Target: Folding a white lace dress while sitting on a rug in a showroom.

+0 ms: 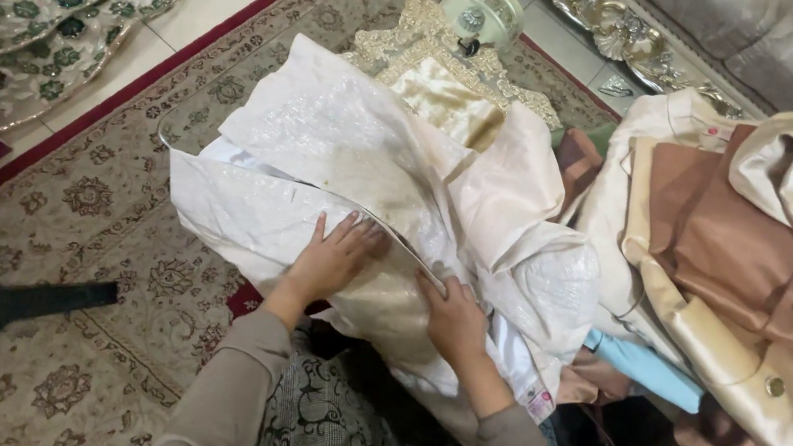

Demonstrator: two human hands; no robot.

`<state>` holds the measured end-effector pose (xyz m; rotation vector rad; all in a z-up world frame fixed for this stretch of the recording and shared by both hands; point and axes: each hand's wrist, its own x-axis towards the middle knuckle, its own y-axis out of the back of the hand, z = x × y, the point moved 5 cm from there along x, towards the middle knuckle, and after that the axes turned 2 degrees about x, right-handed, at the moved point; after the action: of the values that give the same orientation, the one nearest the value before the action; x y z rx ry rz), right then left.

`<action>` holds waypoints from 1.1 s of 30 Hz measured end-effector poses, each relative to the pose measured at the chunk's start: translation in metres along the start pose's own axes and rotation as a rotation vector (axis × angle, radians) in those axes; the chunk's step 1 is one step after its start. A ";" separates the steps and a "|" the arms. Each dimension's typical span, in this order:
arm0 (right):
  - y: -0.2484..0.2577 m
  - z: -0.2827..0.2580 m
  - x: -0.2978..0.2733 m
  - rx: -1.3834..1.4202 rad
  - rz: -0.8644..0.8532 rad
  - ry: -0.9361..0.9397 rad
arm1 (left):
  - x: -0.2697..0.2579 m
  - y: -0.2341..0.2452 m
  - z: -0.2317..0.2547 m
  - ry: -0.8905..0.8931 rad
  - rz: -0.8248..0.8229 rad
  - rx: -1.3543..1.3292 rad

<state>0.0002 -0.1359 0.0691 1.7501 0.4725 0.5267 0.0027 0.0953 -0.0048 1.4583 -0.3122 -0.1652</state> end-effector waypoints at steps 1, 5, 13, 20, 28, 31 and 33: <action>0.005 0.009 -0.008 -0.002 0.007 -0.005 | 0.002 0.006 0.001 -0.008 0.004 0.003; 0.016 0.036 -0.036 -0.055 -0.092 0.012 | 0.005 -0.002 -0.012 0.194 -0.121 -0.133; 0.014 0.059 -0.048 -0.028 -0.172 -0.078 | -0.010 -0.039 -0.038 0.561 -0.109 0.192; 0.009 0.022 -0.041 -0.244 -0.277 -0.179 | -0.028 -0.040 -0.061 0.704 -0.119 -0.260; -0.066 -0.034 0.006 -0.069 -0.006 0.183 | -0.022 -0.041 -0.093 0.720 -0.040 -0.145; -0.093 -0.014 0.014 0.180 -0.102 0.118 | -0.016 -0.047 -0.117 0.632 0.052 -0.148; -0.098 -0.006 0.026 0.182 -0.115 0.216 | 0.000 -0.058 -0.139 0.544 -0.010 -0.100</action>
<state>0.0141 -0.0940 -0.0227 1.8339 0.7896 0.6093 0.0500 0.2204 -0.0739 1.3477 0.1450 0.2057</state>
